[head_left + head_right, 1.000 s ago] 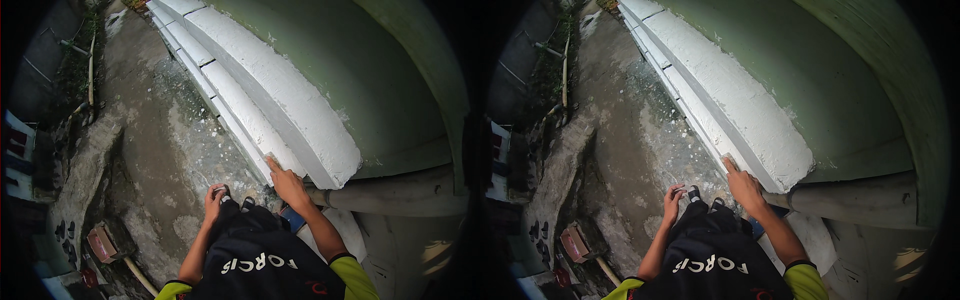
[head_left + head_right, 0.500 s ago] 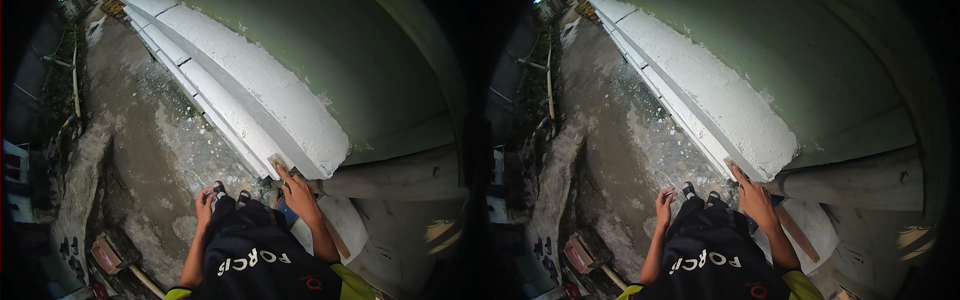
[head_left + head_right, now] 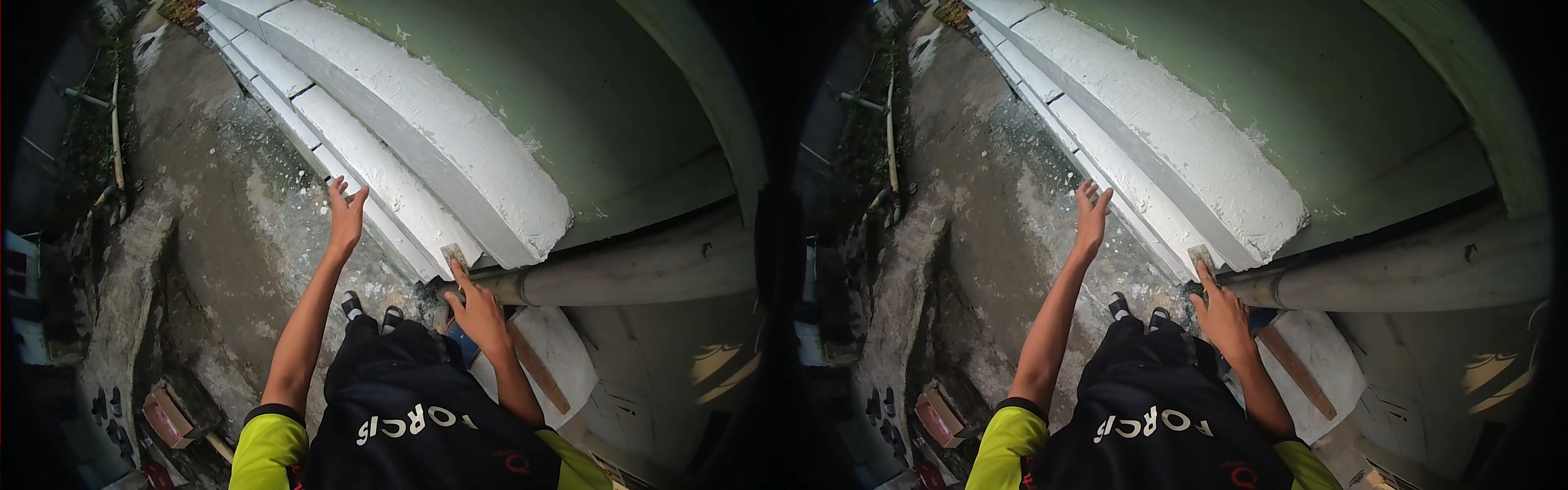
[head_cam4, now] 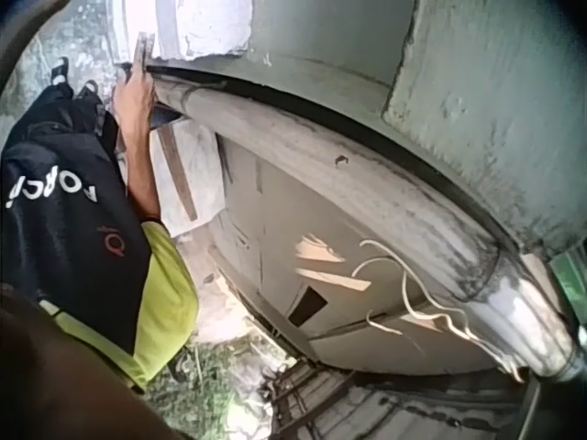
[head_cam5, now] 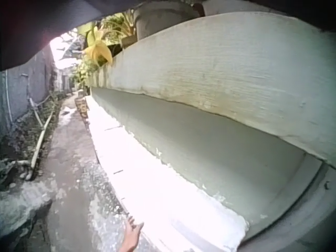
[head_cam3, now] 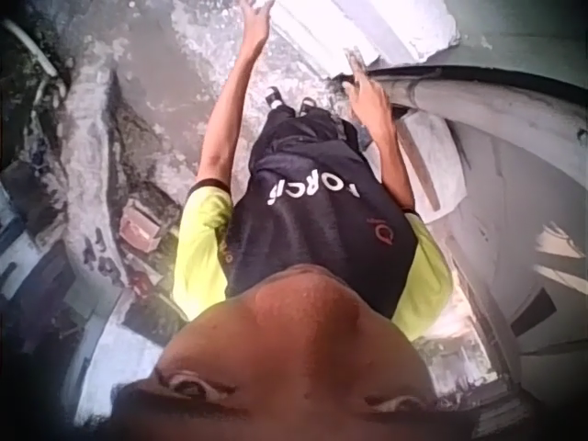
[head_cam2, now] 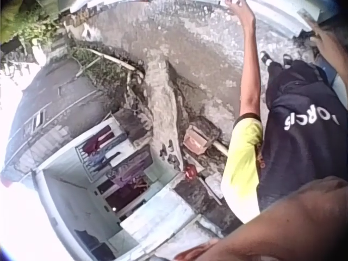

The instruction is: The person is using a putty knife to apply filler or plaster to the gaps in a decorative wall structure outdoors.

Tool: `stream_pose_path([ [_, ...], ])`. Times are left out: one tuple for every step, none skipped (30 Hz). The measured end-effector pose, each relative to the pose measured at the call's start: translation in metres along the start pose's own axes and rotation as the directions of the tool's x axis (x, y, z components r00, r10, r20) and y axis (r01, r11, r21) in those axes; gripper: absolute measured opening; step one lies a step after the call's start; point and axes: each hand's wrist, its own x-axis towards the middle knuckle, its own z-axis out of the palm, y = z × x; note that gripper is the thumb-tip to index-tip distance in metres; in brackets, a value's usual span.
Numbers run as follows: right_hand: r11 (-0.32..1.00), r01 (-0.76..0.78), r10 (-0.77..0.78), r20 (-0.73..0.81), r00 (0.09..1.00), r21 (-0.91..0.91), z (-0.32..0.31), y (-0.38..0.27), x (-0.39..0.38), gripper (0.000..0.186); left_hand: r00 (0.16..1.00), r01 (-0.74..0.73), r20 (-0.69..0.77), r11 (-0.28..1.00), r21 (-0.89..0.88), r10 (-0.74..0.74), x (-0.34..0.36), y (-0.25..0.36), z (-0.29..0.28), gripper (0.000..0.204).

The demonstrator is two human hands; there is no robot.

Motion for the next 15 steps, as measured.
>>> stream_pose_path([
  [1.000, 0.012, -0.012, -0.001, 1.000, -0.003, 0.001, 0.000, -0.005, 0.060, 1.000, -0.007, -0.010, 1.000, -0.003, 0.007, 0.013, -0.005, 0.005, 0.077],
  [1.000, 0.001, -0.002, 0.019, 1.000, 0.021, 0.004, 0.000, -0.010, 0.060, 0.997, 0.021, -0.078, 0.993, 0.112, -0.012, 0.026, -0.015, 0.011, 0.085],
  [0.999, -0.014, 0.012, 0.039, 0.999, 0.043, 0.005, 0.002, -0.009, 0.060, 0.989, 0.057, -0.143, 0.973, 0.222, -0.025, 0.038, -0.027, 0.017, 0.093],
  [0.999, -0.009, 0.008, 0.035, 0.999, 0.042, 0.007, 0.004, -0.005, 0.060, 0.989, 0.053, -0.145, 0.974, 0.220, -0.020, 0.042, -0.030, 0.024, 0.093],
  [0.997, 0.026, -0.025, -0.005, 1.000, 0.074, 0.010, 0.008, 0.001, 0.060, 0.988, 0.114, -0.114, 0.989, 0.100, -0.102, 0.044, -0.032, 0.031, 0.098],
  [0.992, 0.063, -0.059, -0.047, 0.997, 0.105, 0.011, 0.007, 0.009, 0.060, 0.981, 0.176, -0.073, 0.984, -0.020, -0.177, 0.048, -0.037, 0.034, 0.103],
  [0.997, 0.003, -0.003, 0.010, 1.000, 0.075, 0.004, -0.009, 0.015, 0.059, 0.984, 0.162, -0.072, 0.987, -0.003, -0.162, 0.052, -0.048, 0.028, 0.106],
  [0.997, -0.002, 0.002, 0.005, 1.000, 0.076, 0.001, -0.013, 0.014, 0.059, 0.985, 0.161, -0.065, 0.987, -0.002, -0.161, 0.051, -0.048, 0.031, 0.106],
  [0.998, -0.031, 0.031, 0.008, 0.999, 0.055, 0.000, -0.016, 0.014, 0.058, 0.976, 0.208, -0.036, 0.973, -0.098, -0.213, 0.048, -0.050, 0.032, 0.109],
  [0.997, -0.066, 0.065, 0.007, 0.998, 0.038, -0.001, -0.019, 0.013, 0.057, 0.965, 0.256, 0.003, 0.948, -0.186, -0.260, 0.045, -0.048, 0.034, 0.111],
  [0.996, -0.074, 0.074, 0.001, 0.997, 0.043, -0.001, -0.020, 0.007, 0.057, 0.946, 0.322, 0.056, 0.915, -0.243, -0.318, 0.044, -0.045, 0.033, 0.116],
  [0.997, -0.070, 0.070, 0.027, 0.997, 0.019, 0.000, -0.020, -0.001, 0.057, 0.946, 0.324, 0.066, 0.916, -0.238, -0.318, 0.044, -0.043, 0.031, 0.116],
  [0.998, -0.056, 0.057, 0.058, 0.997, -0.009, 0.000, -0.022, -0.006, 0.056, 0.944, 0.328, 0.109, 0.918, -0.221, -0.311, 0.045, -0.043, 0.026, 0.117],
  [0.998, -0.057, 0.057, 0.057, 0.997, -0.008, 0.003, -0.021, -0.003, 0.056, 0.940, 0.332, 0.153, 0.921, -0.204, -0.305, 0.046, -0.044, 0.024, 0.117],
  [0.999, -0.025, 0.027, 0.043, 0.999, -0.033, 0.008, -0.020, 0.005, 0.055, 0.940, 0.333, 0.154, 0.921, -0.203, -0.306, 0.047, -0.045, 0.025, 0.117],
])
